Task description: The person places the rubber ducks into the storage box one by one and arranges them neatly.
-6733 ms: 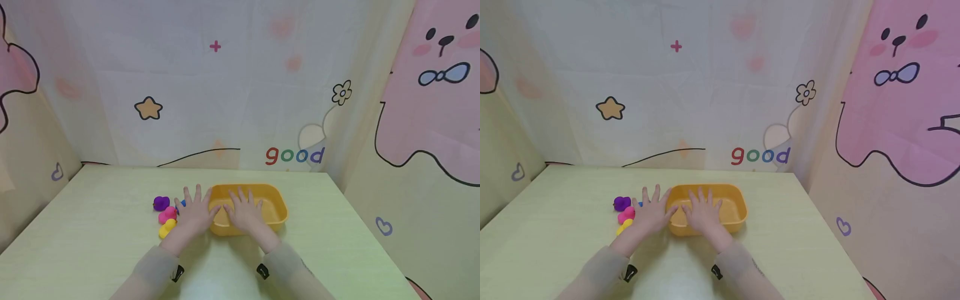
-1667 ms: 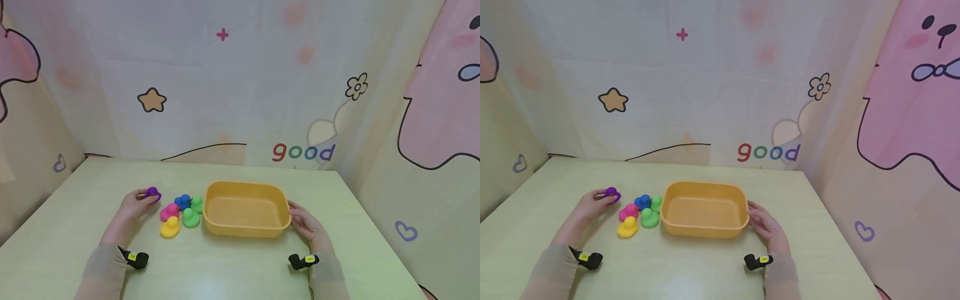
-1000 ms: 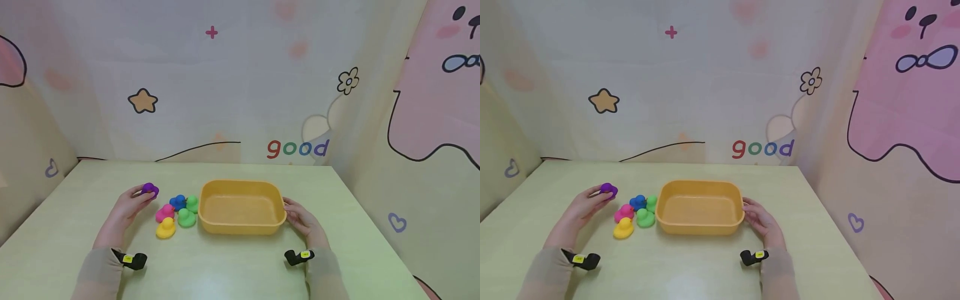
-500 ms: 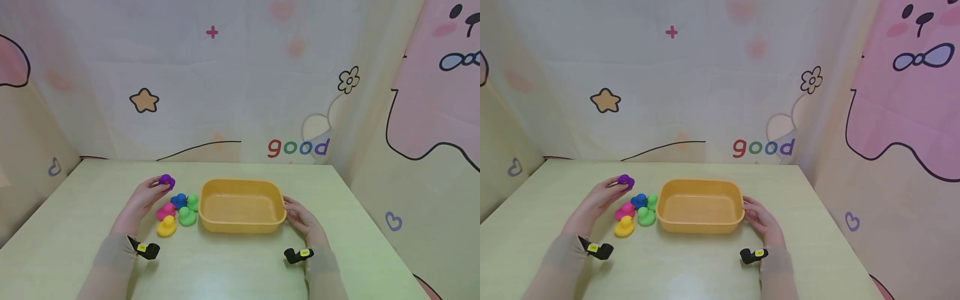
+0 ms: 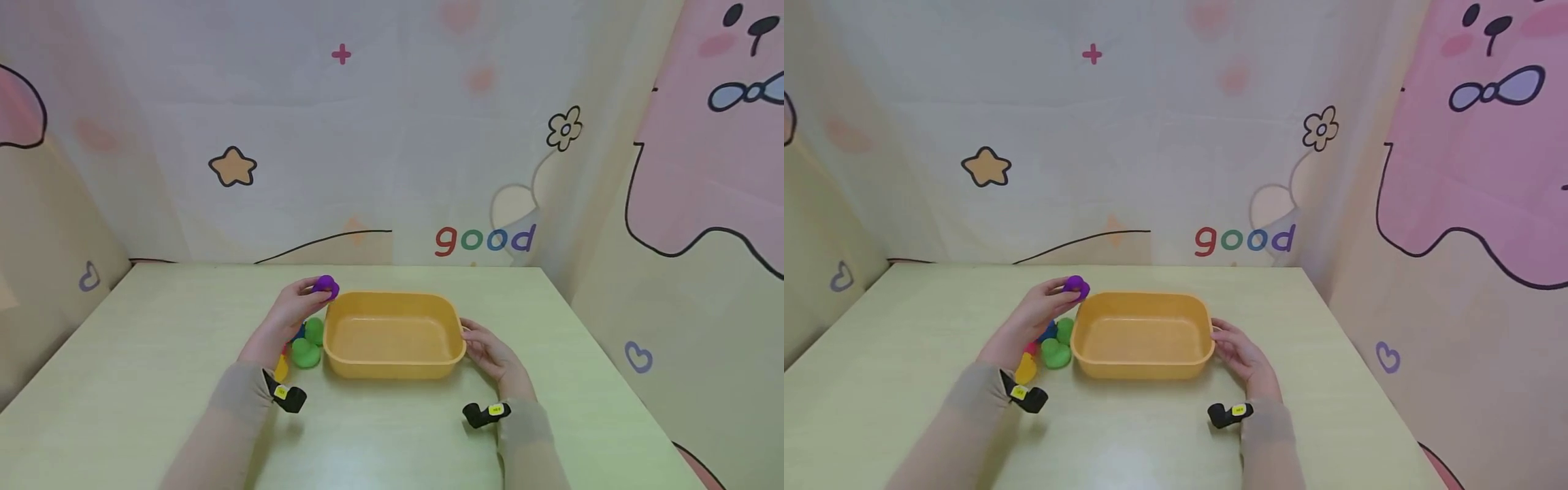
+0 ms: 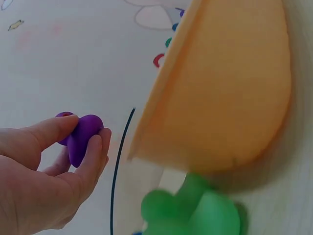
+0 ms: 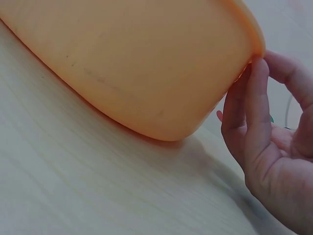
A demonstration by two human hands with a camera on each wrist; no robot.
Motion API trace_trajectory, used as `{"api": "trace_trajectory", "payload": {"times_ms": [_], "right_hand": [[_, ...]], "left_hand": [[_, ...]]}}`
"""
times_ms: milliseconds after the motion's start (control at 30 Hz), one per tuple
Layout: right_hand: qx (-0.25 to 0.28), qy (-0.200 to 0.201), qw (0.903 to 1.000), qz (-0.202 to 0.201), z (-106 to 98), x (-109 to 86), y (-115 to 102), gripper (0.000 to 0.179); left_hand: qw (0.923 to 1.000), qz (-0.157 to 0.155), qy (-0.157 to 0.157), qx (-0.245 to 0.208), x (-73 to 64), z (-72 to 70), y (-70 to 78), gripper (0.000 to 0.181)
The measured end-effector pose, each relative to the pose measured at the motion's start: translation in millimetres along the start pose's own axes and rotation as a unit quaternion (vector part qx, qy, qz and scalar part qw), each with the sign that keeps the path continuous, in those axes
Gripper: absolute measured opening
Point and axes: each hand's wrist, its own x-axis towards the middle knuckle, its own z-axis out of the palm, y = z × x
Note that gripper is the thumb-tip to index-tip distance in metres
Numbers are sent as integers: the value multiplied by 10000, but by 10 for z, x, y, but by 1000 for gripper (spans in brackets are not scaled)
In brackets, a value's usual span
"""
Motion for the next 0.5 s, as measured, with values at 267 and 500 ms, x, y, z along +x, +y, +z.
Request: {"api": "trace_trajectory", "payload": {"times_ms": [267, 500], "right_hand": [[-143, 115, 9998, 70, 31, 4, -7, 65], [-175, 128, 9998, 28, 35, 3, -14, 52]], "left_hand": [[9997, 98, -232, 67, 69, 483, 37, 53], [9989, 118, -448, -14, 110, 926, -2, 49]]}}
